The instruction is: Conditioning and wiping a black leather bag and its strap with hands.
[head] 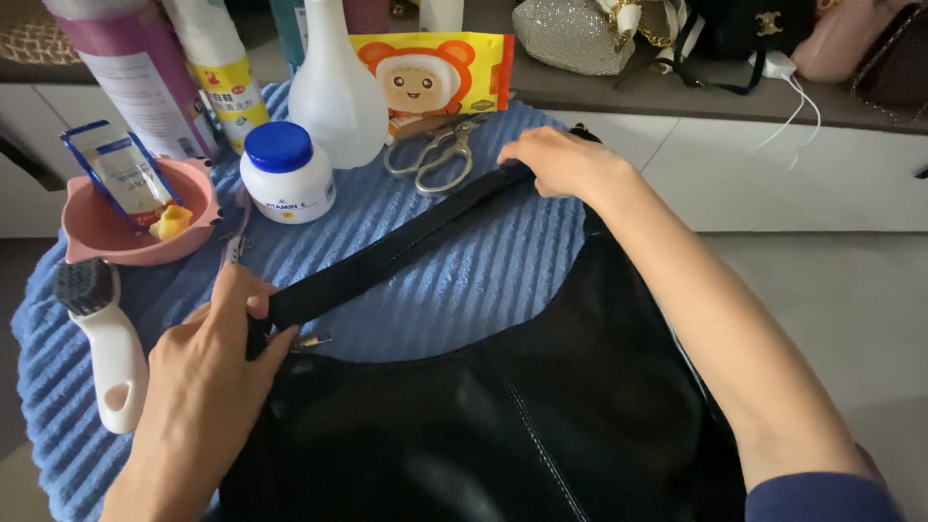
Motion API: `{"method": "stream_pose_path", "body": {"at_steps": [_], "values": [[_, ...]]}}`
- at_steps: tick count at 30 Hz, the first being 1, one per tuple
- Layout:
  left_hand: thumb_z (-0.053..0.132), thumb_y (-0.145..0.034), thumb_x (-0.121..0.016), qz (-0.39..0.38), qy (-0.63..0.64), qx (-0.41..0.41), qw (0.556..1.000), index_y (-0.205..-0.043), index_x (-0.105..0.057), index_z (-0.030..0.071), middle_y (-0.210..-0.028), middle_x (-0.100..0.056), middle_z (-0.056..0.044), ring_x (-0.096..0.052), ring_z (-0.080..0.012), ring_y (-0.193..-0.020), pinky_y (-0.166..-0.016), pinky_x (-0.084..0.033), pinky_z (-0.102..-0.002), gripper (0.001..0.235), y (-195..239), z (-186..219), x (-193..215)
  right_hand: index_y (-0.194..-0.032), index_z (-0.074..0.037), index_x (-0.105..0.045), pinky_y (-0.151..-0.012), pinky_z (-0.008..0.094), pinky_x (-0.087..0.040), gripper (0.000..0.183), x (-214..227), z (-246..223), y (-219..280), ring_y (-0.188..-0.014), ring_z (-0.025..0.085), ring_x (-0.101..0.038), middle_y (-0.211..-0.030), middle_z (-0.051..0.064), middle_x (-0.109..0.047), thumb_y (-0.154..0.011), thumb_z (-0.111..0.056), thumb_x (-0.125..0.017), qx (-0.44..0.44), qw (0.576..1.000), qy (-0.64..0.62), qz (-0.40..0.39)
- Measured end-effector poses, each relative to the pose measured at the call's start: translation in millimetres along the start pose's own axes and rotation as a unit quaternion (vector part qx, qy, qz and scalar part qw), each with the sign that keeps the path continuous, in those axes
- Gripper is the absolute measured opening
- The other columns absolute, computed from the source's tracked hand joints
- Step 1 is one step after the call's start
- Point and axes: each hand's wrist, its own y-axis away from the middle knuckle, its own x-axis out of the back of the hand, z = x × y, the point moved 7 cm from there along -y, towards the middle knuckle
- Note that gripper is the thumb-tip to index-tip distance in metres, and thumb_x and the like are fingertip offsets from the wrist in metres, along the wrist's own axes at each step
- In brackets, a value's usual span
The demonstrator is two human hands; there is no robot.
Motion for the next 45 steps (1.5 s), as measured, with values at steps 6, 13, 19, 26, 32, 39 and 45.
{"method": "stream_pose_path", "body": {"at_steps": [6,13,19,26,32,39,45], "values": [[0.019,-0.087,-0.076,-0.023,-0.020,0.021,0.999,-0.120,-0.046,0.017,-0.110,-0.072,-0.008,-0.076,-0.0310,-0.089,-0.074,-0.062,-0.047,0.044,-2,3,1,-0.149,-0.028,-0.048,-0.085,0.045,-0.051,0.066,1,2,7,-0.115,0.027,-0.054,-0.120,0.012,-0.055,-0.090,-0.001,-0.059,0.031,0.999,-0.041,0.001],[0.018,-0.089,-0.073,-0.014,0.020,0.009,1.000,-0.110,-0.044,0.016,-0.105,-0.069,-0.003,-0.072,-0.0273,-0.084,-0.072,-0.056,-0.046,0.036,0,0,0,-0.126,-0.026,-0.052,-0.075,0.046,-0.048,0.043,-7,8,3,-0.100,0.026,-0.053,-0.113,0.009,-0.046,-0.088,-0.012,-0.068,0.042,0.998,-0.037,0.000],[0.030,-0.093,-0.066,-0.049,-0.033,0.051,0.997,-0.133,-0.048,0.019,-0.135,-0.065,-0.009,-0.065,-0.0379,-0.118,-0.085,-0.058,-0.058,0.046,-4,4,4,-0.118,-0.016,-0.064,-0.083,0.052,-0.054,0.032,-3,13,5,-0.117,0.026,-0.061,-0.128,0.006,-0.067,-0.088,-0.006,-0.068,0.049,0.996,-0.057,0.042],[0.023,-0.093,-0.067,0.080,-0.041,-0.136,0.987,-0.147,-0.057,0.005,-0.116,-0.066,-0.015,-0.060,-0.0352,-0.097,-0.074,-0.053,-0.048,0.057,2,10,4,-0.104,-0.011,-0.060,-0.068,0.040,-0.050,0.028,-6,28,10,-0.073,0.021,-0.059,-0.109,0.010,-0.063,-0.085,-0.008,-0.081,0.085,0.987,-0.109,0.083],[0.018,-0.092,-0.070,0.067,-0.055,-0.091,0.992,-0.131,-0.072,0.010,-0.116,-0.070,-0.009,-0.062,-0.0340,-0.102,-0.079,-0.056,-0.048,0.040,-1,6,1,-0.126,-0.016,-0.063,-0.090,0.043,-0.054,0.051,-6,26,16,-0.088,0.024,-0.074,-0.095,0.014,-0.077,-0.081,-0.025,-0.083,0.028,0.987,-0.158,0.022],[0.019,-0.091,-0.067,0.025,-0.078,-0.060,0.995,-0.143,-0.054,0.026,-0.120,-0.068,-0.008,-0.061,-0.0346,-0.106,-0.079,-0.055,-0.050,0.054,-2,9,1,-0.141,-0.023,-0.062,-0.097,0.035,-0.052,0.049,3,48,30,-0.101,0.019,-0.073,-0.111,0.011,-0.075,-0.093,-0.021,-0.070,-0.010,0.969,-0.237,0.065],[0.014,-0.094,-0.062,0.026,-0.093,-0.100,0.990,-0.118,-0.076,0.023,-0.126,-0.069,-0.005,-0.061,-0.0295,-0.111,-0.083,-0.057,-0.046,0.029,-3,-5,-10,-0.126,-0.006,-0.070,-0.106,0.046,-0.048,0.032,8,52,36,-0.115,0.028,-0.067,-0.131,0.015,-0.068,-0.095,-0.012,-0.067,0.102,0.959,-0.148,0.221]]}}
